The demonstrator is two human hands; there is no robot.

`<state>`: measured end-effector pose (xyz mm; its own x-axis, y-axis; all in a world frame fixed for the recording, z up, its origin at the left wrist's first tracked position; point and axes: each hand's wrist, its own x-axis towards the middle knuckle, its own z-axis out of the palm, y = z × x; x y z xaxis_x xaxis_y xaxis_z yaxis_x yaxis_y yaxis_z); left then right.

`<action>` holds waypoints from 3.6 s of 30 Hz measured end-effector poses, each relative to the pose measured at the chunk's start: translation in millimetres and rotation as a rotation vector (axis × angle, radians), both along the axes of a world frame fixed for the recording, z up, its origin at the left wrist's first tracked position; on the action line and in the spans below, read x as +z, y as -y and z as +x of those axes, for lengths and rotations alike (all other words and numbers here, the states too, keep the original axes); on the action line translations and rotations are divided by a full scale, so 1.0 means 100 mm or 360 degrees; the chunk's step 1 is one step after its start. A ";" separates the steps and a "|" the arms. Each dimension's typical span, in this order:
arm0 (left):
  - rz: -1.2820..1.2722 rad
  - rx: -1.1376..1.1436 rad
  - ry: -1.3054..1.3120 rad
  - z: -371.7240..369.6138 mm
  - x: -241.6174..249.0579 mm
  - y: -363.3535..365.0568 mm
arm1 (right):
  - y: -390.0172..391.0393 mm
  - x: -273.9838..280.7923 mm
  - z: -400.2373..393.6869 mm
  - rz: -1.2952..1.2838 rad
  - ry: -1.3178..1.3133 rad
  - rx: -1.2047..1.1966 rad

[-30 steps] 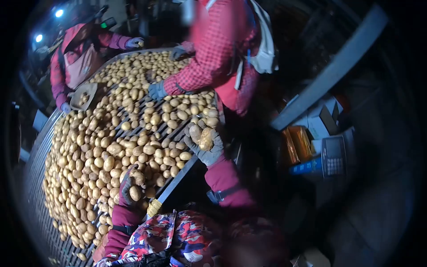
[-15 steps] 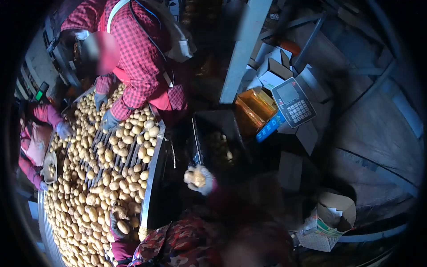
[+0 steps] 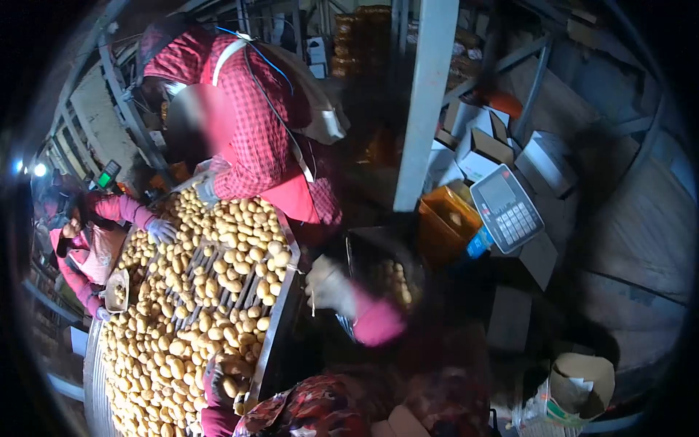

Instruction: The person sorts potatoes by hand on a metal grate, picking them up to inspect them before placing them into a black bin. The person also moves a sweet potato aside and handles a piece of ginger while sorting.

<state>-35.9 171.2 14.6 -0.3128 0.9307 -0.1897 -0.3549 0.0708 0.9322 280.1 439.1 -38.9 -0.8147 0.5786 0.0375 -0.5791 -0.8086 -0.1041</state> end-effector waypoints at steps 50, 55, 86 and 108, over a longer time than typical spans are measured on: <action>-0.0559 0.0243 -0.2706 -0.33 0.31 0.10 | 0.39 0.21 -0.58 0.0626 0.1602 -0.0659; -0.1056 0.0155 -0.2893 -0.84 -0.05 0.16 | 0.44 -0.32 -1.08 0.1673 0.1871 -0.0920; -0.0441 -0.0257 -0.2879 -0.48 -0.05 -0.62 | 0.28 0.19 -1.69 0.3554 0.2985 0.0160; -0.0317 -0.0097 -0.2456 -1.54 0.13 -0.13 | 0.28 0.12 -1.61 0.3535 0.2880 -0.0234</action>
<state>-190.3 184.6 27.4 -0.2781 0.9486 0.1510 0.9118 0.2113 0.3521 119.4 411.1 -26.8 -0.7300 0.6818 0.0465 0.6663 0.7252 -0.1738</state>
